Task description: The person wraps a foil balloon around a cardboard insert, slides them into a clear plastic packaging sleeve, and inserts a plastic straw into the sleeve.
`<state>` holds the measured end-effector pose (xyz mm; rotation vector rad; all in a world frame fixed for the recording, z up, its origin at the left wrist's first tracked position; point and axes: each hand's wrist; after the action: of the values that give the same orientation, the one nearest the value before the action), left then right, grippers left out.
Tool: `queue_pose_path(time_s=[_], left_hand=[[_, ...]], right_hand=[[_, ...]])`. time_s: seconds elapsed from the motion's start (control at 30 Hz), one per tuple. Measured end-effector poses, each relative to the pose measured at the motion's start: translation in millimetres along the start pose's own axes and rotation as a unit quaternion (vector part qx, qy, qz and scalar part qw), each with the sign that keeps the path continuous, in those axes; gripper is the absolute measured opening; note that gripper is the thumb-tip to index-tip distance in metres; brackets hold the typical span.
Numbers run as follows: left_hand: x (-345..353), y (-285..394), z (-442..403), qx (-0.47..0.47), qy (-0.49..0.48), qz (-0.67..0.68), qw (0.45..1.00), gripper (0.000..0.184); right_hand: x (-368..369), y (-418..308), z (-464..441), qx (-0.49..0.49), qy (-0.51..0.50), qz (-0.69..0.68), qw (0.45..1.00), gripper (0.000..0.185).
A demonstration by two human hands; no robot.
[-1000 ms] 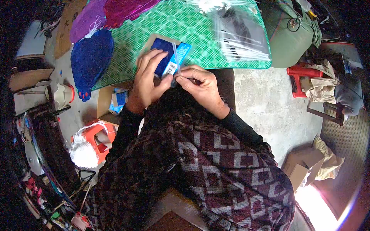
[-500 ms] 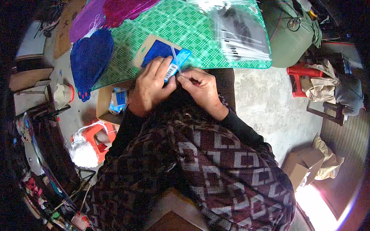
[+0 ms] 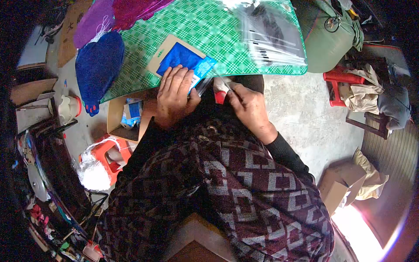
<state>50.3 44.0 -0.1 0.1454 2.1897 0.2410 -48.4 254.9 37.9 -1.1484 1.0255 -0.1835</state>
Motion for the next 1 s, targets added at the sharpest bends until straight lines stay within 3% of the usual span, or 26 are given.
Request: queue_pose_path(time_s=[0.07, 0.23, 0.57, 1.0], left_hand=[[0, 0, -1, -0.006, 0.0, 0.006, 1.0, 0.052], [1, 2, -1, -0.017, 0.001, 0.015, 1.0, 0.052], [1, 9, -11, -0.03, -0.01, -0.033, 0.999, 0.05], [-1, 11, -22, -0.042, 0.008, -0.082, 0.996, 0.045]], right_hand=[[-7, 2, 0, -0.093, 0.033, 0.086, 0.991, 0.02], [-25, -4, -4, -0.128, -0.015, 0.242, 0.962, 0.039], [-22, -29, -20, -0.137, -0.026, 0.313, 0.939, 0.041], [-3, -10, -24, -0.171, 0.025, 0.282, 0.944, 0.034]])
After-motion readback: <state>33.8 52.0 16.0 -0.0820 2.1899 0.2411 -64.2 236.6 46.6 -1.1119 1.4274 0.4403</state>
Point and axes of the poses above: each hand's wrist, its own z-axis away from the middle knuckle, its own x-axis out of the palm, y = z × x, and after that the axes turned 4 degrees about -z, right-handed
